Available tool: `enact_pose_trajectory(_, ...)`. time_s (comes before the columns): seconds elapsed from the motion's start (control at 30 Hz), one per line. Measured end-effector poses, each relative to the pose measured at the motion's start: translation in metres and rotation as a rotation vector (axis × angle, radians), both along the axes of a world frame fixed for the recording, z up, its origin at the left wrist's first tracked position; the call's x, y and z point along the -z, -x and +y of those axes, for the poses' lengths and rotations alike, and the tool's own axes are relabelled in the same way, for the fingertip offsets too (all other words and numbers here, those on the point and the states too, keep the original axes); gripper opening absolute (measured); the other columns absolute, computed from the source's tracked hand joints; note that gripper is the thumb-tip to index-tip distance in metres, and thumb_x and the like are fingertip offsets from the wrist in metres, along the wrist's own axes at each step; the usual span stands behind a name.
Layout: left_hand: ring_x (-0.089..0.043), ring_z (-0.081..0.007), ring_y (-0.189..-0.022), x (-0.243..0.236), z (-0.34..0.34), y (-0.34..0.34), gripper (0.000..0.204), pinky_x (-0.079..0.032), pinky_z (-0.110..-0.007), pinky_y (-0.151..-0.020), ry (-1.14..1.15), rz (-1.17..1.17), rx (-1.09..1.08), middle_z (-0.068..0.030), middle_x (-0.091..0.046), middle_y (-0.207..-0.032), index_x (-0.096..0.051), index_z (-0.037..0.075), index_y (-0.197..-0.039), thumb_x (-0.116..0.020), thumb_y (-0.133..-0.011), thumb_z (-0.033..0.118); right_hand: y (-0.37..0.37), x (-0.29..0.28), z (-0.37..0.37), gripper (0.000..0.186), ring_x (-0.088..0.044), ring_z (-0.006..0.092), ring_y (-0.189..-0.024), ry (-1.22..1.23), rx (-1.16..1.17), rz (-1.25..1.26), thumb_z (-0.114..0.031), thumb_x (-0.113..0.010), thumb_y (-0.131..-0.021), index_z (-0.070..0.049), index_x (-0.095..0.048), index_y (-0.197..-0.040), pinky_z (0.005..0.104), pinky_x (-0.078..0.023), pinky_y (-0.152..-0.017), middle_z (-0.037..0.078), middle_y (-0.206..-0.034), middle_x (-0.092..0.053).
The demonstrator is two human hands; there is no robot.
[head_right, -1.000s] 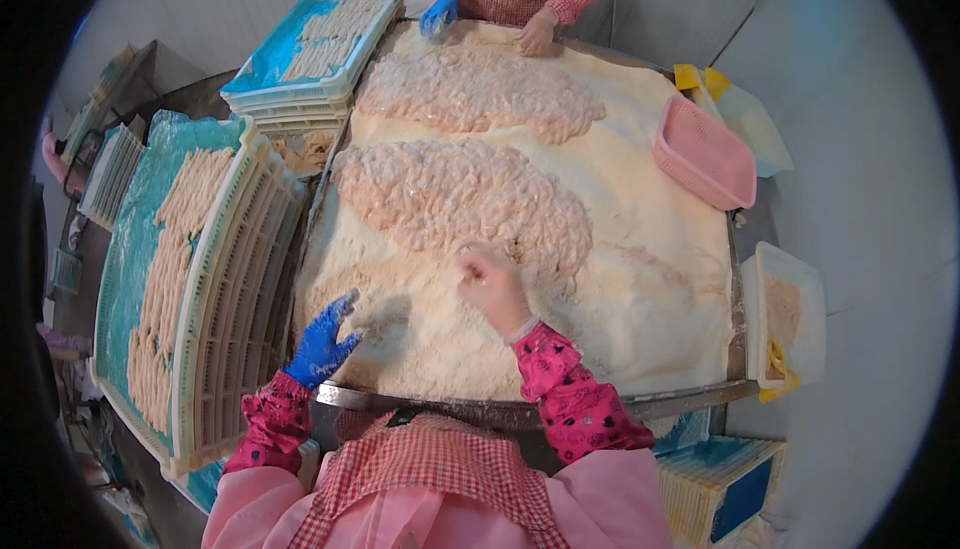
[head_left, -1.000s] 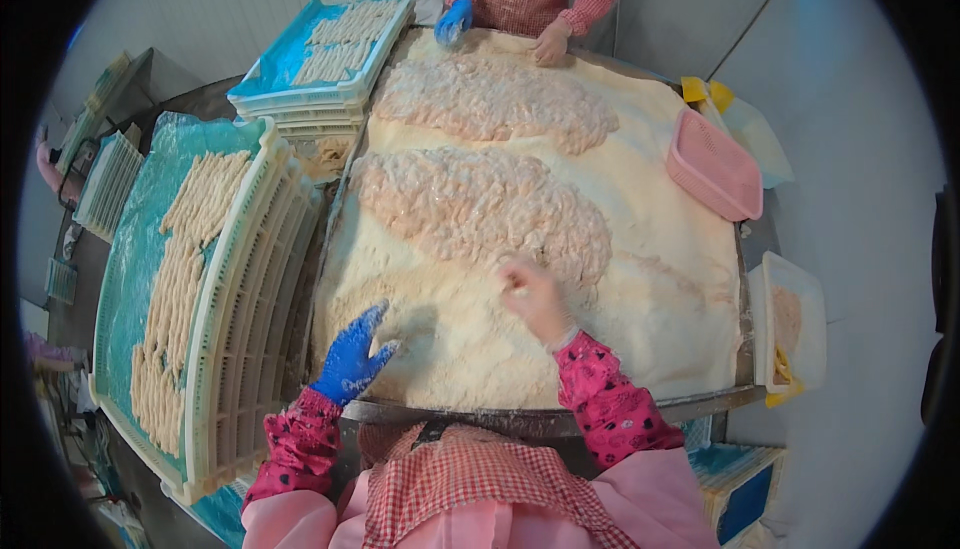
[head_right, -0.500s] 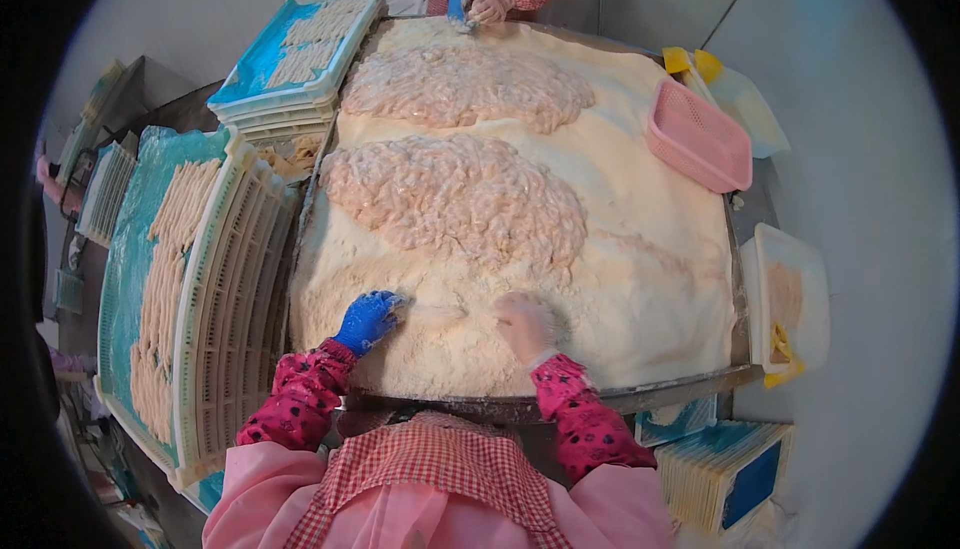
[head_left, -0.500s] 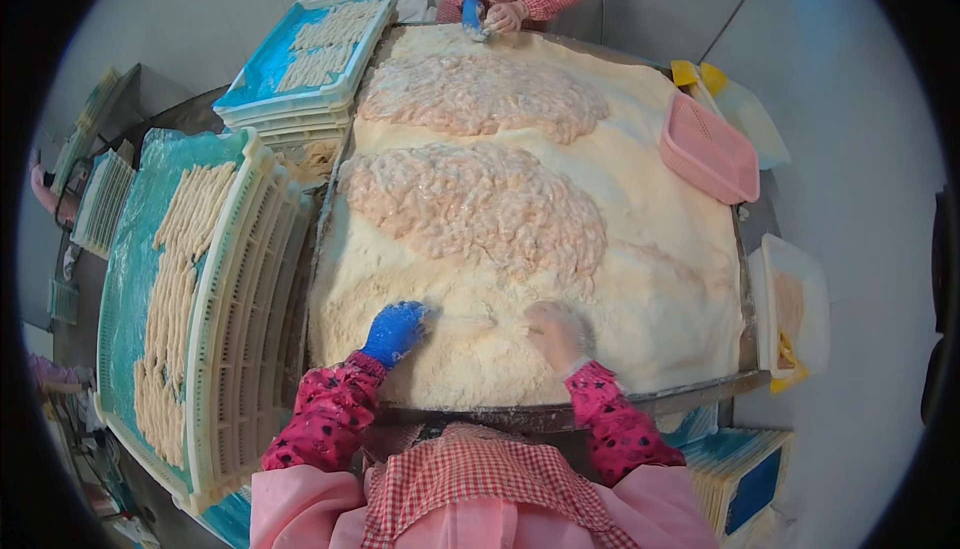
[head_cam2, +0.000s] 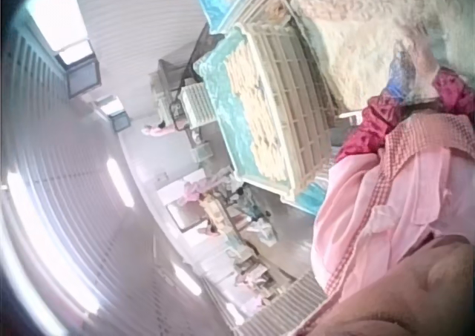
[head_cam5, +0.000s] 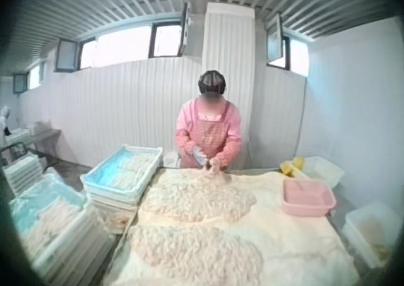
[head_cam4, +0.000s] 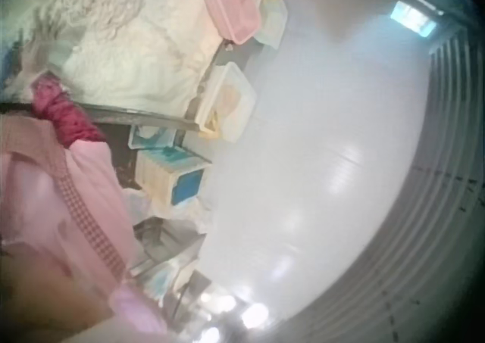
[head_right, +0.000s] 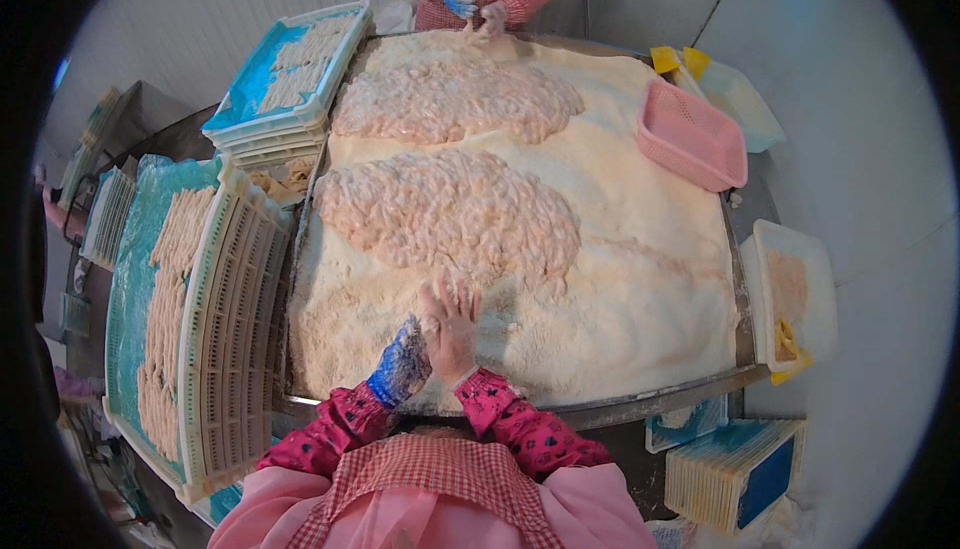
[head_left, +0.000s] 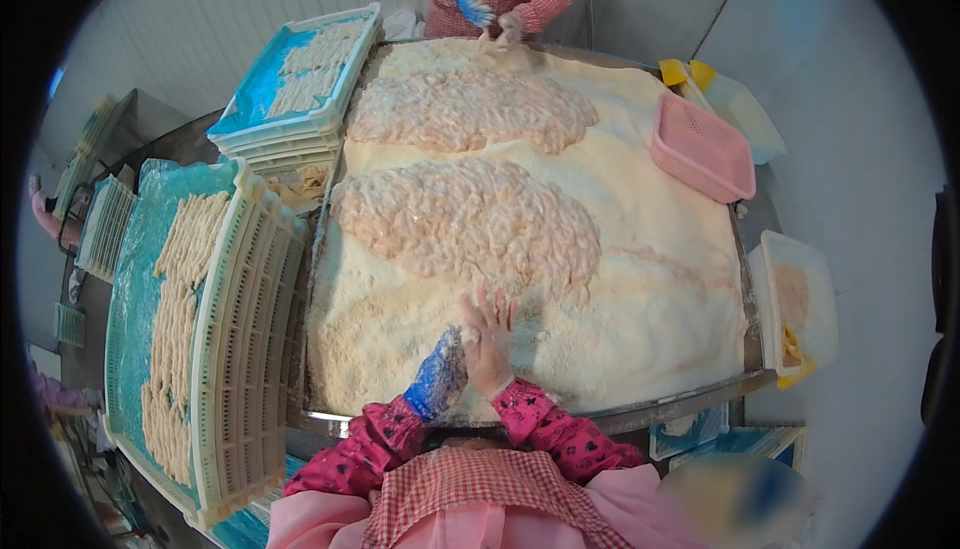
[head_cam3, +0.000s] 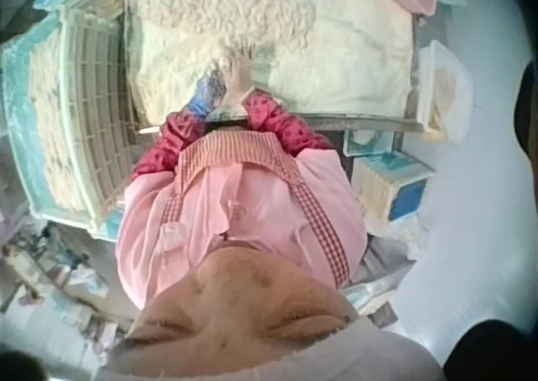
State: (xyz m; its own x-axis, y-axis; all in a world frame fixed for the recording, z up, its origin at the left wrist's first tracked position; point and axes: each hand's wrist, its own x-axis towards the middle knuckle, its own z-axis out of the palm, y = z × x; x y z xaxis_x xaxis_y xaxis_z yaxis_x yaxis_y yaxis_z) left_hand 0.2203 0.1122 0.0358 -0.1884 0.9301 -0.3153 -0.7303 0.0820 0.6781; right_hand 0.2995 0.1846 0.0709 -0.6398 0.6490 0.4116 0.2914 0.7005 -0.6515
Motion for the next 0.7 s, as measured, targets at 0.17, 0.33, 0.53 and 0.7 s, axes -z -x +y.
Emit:
enact_pose_trajectory(0.17,-0.047,-0.0212,-0.109,0.096,-0.005,0.012,0.053,-0.039,-0.033,-0.091,-0.277,0.015,-0.402,-0.008,-0.045,-0.124,-0.034,0.007,-0.13,-0.048,-0.089,0.036,0.026,-0.016,-0.005,0.05,-0.031,0.0331,-0.126,0.264,-0.351,0.285,-0.03,-0.042,-0.088,-0.002,-0.037,-0.13,0.0383,-0.022,-0.105,0.021,-0.13,-0.039)
enact_pose_trajectory(0.33,-0.052,-0.0161,-0.093,-0.044,-0.04,0.066,0.044,-0.045,-0.031,-0.077,-0.122,-0.496,-0.117,-0.0058,-0.051,-0.111,-0.044,0.006,-0.118,-0.053,-0.086,0.034,0.0,0.019,0.136,0.019,-0.058,0.0329,-0.077,-0.244,0.04,-0.653,-0.007,-0.048,-0.078,-0.005,-0.061,-0.091,0.0427,-0.046,-0.073,0.015,-0.076,-0.06)
enact_pose_trajectory(0.53,-0.054,-0.0177,-0.089,-0.178,-0.095,0.23,0.039,-0.048,-0.038,-0.077,-0.535,0.077,-0.451,-0.01,-0.053,-0.107,-0.049,0.006,-0.107,-0.05,-0.087,0.039,-0.029,0.018,0.185,0.022,-0.054,0.0306,-0.089,-0.397,-0.299,-0.633,-0.005,-0.058,-0.066,-0.007,-0.06,-0.088,0.0398,-0.043,-0.079,0.013,-0.088,-0.059)
enact_pose_trajectory(0.7,-0.05,-0.0256,-0.092,-0.195,-0.222,0.364,0.054,-0.046,-0.049,-0.079,0.21,0.877,-1.208,-0.015,-0.051,-0.115,-0.042,0.006,-0.118,-0.041,-0.088,0.051,-0.009,0.011,0.181,0.017,-0.053,0.0272,-0.086,-0.562,-0.439,-0.541,-0.004,-0.058,-0.063,-0.008,-0.06,-0.08,0.0388,-0.044,-0.073,0.009,-0.083,-0.06)
